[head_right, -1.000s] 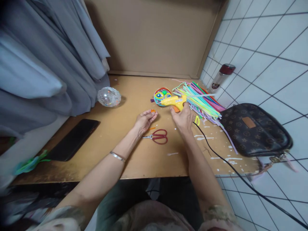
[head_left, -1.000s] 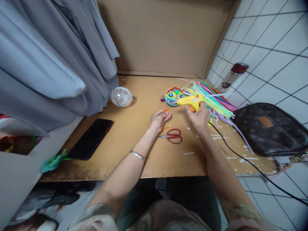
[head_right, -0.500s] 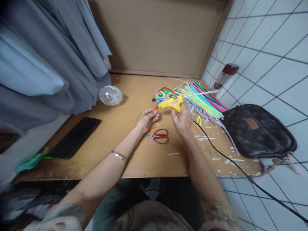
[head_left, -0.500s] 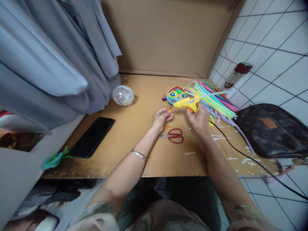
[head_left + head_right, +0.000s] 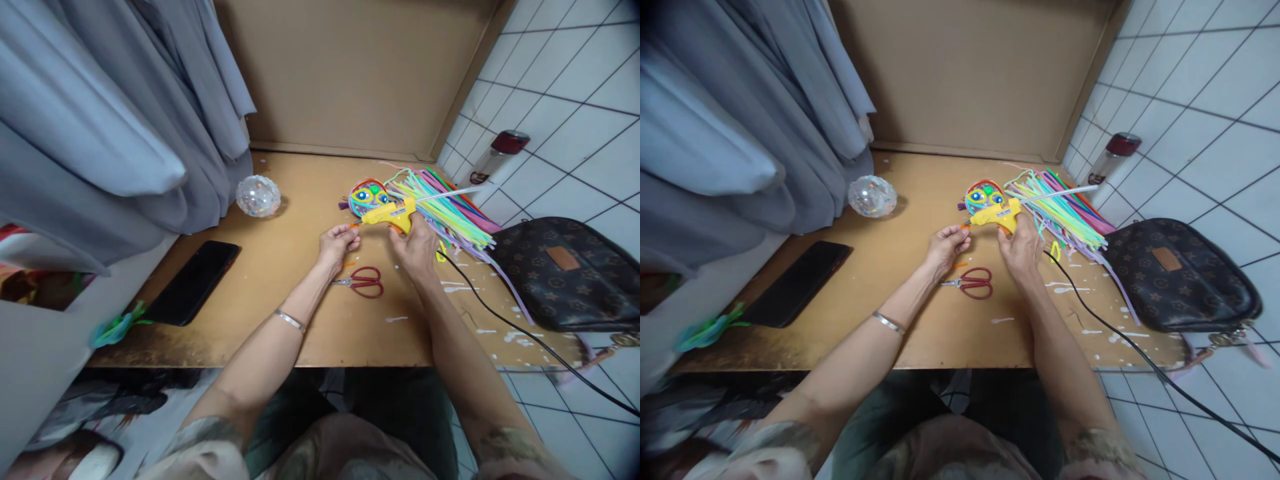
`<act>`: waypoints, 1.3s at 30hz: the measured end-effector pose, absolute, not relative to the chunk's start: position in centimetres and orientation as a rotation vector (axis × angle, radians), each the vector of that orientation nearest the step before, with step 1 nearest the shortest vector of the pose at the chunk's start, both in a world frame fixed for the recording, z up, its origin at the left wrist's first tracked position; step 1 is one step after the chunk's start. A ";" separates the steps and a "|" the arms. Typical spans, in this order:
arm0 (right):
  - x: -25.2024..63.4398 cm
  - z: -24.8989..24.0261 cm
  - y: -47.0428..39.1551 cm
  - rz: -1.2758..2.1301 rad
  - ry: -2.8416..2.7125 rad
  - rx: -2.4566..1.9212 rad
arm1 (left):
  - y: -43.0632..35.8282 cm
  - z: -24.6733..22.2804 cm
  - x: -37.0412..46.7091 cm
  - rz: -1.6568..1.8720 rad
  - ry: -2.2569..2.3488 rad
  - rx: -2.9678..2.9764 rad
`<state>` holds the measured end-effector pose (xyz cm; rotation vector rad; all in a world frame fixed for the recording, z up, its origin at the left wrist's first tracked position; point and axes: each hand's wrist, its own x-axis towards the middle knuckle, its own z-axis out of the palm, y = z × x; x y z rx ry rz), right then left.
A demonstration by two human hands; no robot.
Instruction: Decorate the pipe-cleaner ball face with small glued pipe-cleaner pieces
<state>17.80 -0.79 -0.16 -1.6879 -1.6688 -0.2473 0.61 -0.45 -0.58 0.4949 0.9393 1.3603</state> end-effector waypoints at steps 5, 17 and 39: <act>17.8 -0.3 -0.8 -0.262 -1.676 -1.672 | -0.5 -0.5 0.7 1.368 0.943 0.518; 17.9 -0.5 -0.8 -0.342 -1.688 -1.668 | -0.3 -0.9 0.8 1.388 0.945 0.549; 17.7 0.1 -1.2 -0.308 -1.714 -1.688 | -0.5 -0.9 0.8 1.398 0.981 0.572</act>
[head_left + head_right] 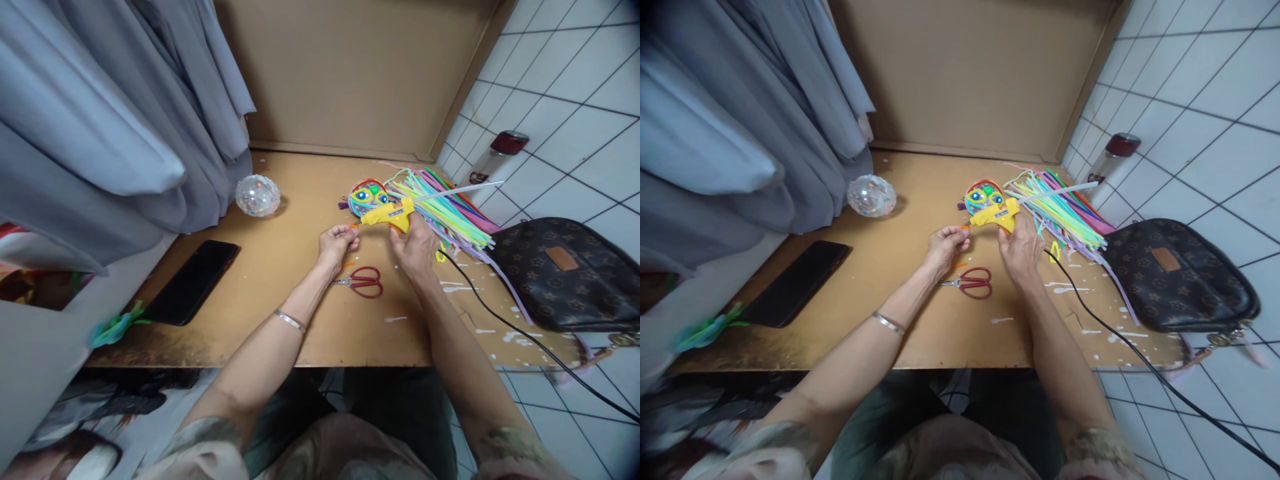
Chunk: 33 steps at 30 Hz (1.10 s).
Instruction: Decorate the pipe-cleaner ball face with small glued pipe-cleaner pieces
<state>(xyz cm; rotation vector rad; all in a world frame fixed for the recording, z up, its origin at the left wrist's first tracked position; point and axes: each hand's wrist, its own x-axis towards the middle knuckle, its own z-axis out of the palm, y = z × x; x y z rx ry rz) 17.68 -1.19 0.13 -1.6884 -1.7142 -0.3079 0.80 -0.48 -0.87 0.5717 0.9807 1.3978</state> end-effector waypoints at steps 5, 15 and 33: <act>17.7 0.0 -1.2 -0.327 -1.695 -1.665 | -0.3 -1.1 0.8 1.392 0.982 0.575; 17.5 0.1 -1.2 -0.303 -1.705 -1.705 | -0.4 -0.8 0.7 1.380 0.999 0.580; 17.6 -0.4 -0.9 -0.306 -1.679 -1.655 | -0.4 -0.8 0.5 1.366 0.918 0.561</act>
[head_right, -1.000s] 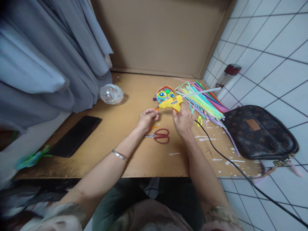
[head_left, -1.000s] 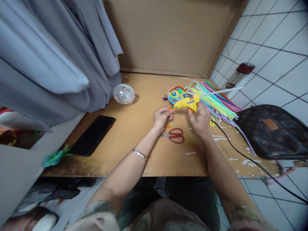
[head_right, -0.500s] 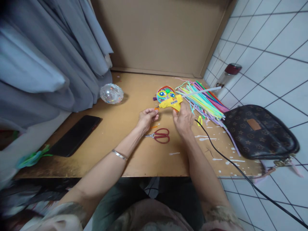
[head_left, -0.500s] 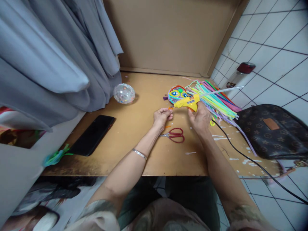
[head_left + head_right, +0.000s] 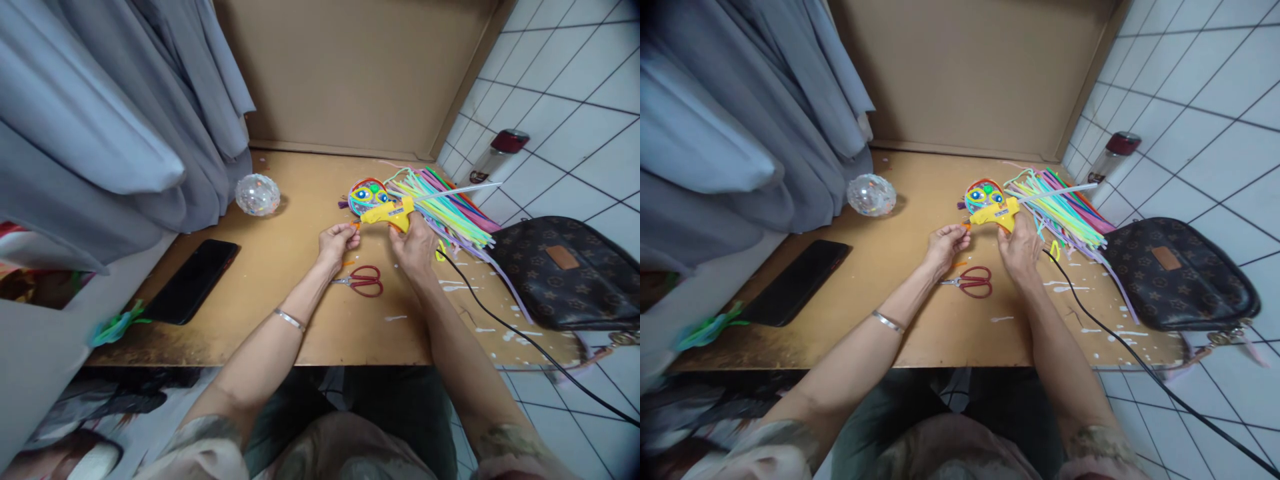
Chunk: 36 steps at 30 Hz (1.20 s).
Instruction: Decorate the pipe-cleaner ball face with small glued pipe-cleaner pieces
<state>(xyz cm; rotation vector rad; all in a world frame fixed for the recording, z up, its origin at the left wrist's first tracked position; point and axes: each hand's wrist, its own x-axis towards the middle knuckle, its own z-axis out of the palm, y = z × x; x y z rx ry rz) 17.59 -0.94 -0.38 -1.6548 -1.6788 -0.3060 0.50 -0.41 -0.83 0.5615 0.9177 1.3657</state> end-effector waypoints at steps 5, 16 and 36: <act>17.6 -0.5 -0.9 -0.308 -1.647 -1.677 | -0.4 -0.8 0.4 1.380 0.933 0.549; 17.8 -0.8 -0.7 -0.371 -1.652 -1.632 | 0.1 -0.5 -0.1 1.393 0.951 0.417; 17.5 -0.3 -1.1 -0.294 -1.687 -1.647 | -0.2 0.1 -0.1 1.388 0.943 0.378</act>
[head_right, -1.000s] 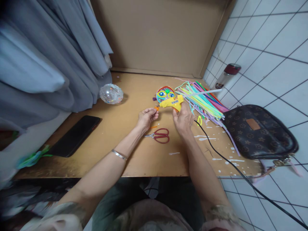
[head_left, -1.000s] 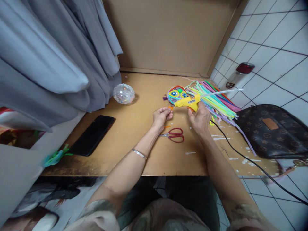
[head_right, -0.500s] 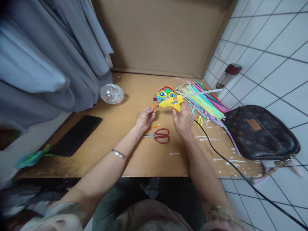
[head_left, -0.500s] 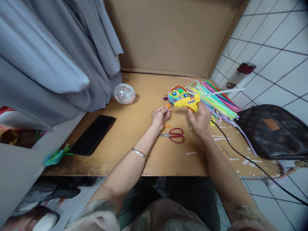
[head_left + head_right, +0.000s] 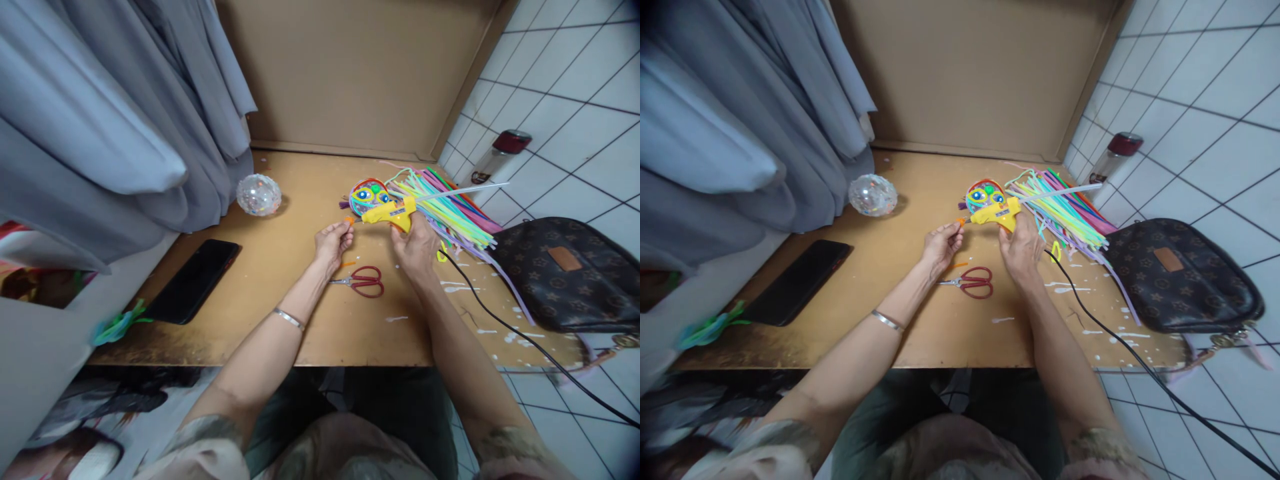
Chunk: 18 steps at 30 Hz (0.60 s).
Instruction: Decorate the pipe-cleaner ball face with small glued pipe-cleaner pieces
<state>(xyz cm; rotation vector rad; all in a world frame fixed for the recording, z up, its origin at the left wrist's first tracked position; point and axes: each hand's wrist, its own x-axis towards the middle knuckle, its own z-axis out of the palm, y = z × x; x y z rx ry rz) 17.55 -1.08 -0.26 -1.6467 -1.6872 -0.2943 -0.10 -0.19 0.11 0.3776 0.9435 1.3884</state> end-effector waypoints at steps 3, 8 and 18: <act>17.6 -0.3 -1.0 -0.296 -1.683 -1.645 | -0.2 0.1 0.0 1.397 0.943 0.378; 17.5 -0.3 -1.1 -0.280 -1.677 -1.679 | -0.3 0.2 0.0 1.394 0.947 0.373; 18.6 0.0 -0.2 -0.196 -1.427 -1.819 | -0.3 0.3 0.0 1.401 0.941 0.354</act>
